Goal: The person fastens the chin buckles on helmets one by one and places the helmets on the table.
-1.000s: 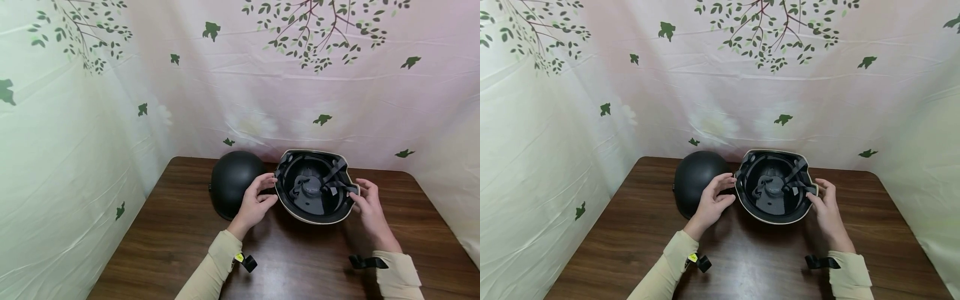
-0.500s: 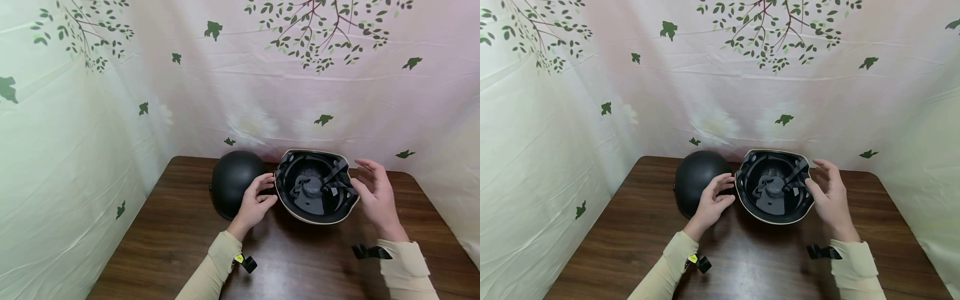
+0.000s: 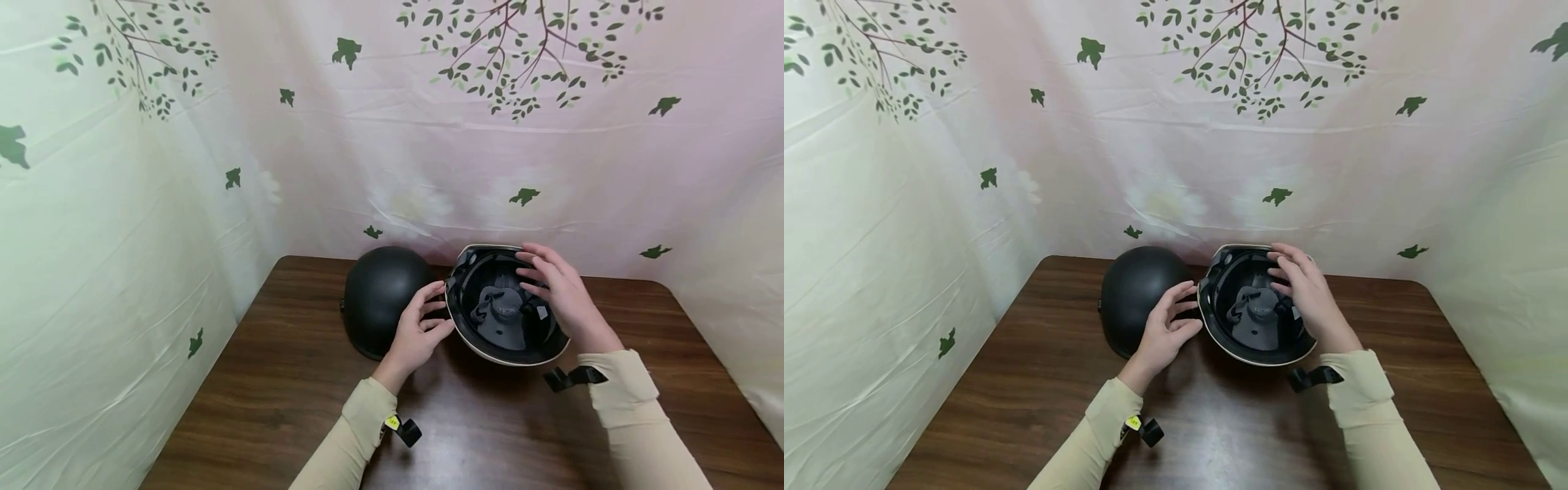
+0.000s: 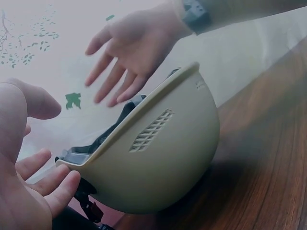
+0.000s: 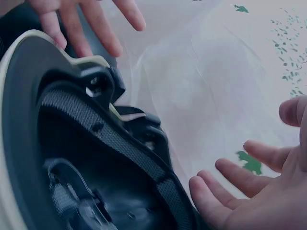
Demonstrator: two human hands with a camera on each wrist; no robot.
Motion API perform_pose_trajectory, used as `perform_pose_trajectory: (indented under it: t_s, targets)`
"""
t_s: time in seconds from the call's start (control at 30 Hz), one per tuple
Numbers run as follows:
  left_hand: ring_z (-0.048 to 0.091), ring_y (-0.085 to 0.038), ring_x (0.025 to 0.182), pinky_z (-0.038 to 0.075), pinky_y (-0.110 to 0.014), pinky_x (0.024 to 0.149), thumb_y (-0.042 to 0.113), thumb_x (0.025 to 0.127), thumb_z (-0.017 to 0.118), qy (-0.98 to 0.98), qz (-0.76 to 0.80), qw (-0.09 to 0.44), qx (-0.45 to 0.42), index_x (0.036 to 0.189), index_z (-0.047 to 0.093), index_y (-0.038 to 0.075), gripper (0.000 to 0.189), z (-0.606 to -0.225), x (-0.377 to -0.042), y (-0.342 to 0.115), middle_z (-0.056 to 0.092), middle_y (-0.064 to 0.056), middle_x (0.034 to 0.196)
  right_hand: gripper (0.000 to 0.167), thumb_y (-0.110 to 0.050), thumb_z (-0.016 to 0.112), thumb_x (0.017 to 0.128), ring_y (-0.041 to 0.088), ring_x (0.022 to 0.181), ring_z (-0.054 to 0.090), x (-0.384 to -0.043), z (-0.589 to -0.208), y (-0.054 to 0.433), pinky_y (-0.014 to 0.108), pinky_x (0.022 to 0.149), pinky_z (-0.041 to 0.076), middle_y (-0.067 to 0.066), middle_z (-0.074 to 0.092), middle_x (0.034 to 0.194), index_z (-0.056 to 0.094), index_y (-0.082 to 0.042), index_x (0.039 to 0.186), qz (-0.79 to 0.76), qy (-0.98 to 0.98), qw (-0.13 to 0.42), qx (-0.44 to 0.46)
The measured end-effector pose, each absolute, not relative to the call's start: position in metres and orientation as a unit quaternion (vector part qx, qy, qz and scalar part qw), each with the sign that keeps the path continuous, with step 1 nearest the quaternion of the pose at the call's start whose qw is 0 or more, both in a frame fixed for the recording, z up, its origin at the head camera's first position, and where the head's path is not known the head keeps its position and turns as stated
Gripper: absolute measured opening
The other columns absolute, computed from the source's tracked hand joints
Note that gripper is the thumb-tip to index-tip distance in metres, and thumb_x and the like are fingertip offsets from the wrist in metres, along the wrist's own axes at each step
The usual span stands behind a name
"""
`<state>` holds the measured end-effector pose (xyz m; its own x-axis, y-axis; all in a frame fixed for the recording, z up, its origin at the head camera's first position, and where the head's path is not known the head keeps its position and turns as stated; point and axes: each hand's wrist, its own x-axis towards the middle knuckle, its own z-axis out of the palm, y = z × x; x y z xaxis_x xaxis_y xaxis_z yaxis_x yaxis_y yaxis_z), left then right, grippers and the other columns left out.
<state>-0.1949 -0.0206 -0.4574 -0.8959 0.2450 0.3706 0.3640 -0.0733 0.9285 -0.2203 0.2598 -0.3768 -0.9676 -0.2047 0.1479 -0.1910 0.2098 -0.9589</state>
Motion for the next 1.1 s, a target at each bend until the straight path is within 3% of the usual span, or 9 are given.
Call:
perform_pose_trajectory:
  t_s: [0.23,0.43,0.53,0.77,1.1]
  targets:
    - [0.058,-0.038,0.13,0.055,-0.049,0.102,-0.001,0.095,0.071,-0.682,-0.695,0.042,-0.223,0.156,0.044,0.006,0.067,-0.457,-0.193,-0.021,0.05,-0.016,0.155,0.073,-0.055,0.028,0.113,0.025,0.135,0.051,-0.237,-0.379,0.246,0.025,0.1,0.053,0.027,0.024,0.17,0.015,-0.01,0.169,-0.652,0.745,0.11,-0.088]
    - [0.059,-0.036,0.13,0.053,-0.055,0.103,0.0,0.096,0.071,-0.682,-0.695,0.039,-0.224,0.156,0.044,0.006,0.067,-0.457,-0.191,-0.02,0.05,-0.015,0.155,0.07,-0.049,0.023,0.115,0.048,0.146,0.039,-0.245,-0.39,0.235,0.037,0.105,0.052,0.029,0.025,0.169,0.014,-0.005,0.168,-0.652,0.742,0.14,-0.068]
    - [0.059,-0.036,0.129,0.052,-0.059,0.103,-0.001,0.096,0.071,-0.682,-0.695,0.04,-0.223,0.156,0.044,0.006,0.067,-0.458,-0.19,-0.02,0.051,-0.015,0.155,0.069,-0.047,0.021,0.115,0.05,0.146,0.039,-0.249,-0.395,0.23,0.041,0.106,0.051,0.03,0.026,0.168,0.015,-0.003,0.168,-0.645,0.747,0.151,-0.057]
    - [0.058,-0.04,0.128,0.051,-0.062,0.103,-0.002,0.096,0.069,-0.677,-0.7,0.037,-0.223,0.156,0.044,0.005,0.066,-0.459,-0.189,-0.019,0.051,-0.016,0.154,0.072,-0.051,0.022,0.114,0.042,0.135,0.054,-0.257,-0.409,0.226,0.037,0.095,0.056,0.032,0.028,0.166,0.019,-0.001,0.166,-0.636,0.749,0.184,-0.01]
    - [0.059,-0.039,0.127,0.054,-0.048,0.102,-0.006,0.095,0.068,-0.678,-0.701,0.03,-0.219,0.156,0.045,0.01,0.067,-0.458,-0.188,-0.021,0.052,-0.014,0.154,0.075,-0.053,0.023,0.113,0.043,0.133,0.059,-0.26,-0.42,0.226,0.044,0.098,0.057,0.031,0.021,0.169,0.017,-0.002,0.167,-0.627,0.748,0.216,0.031]
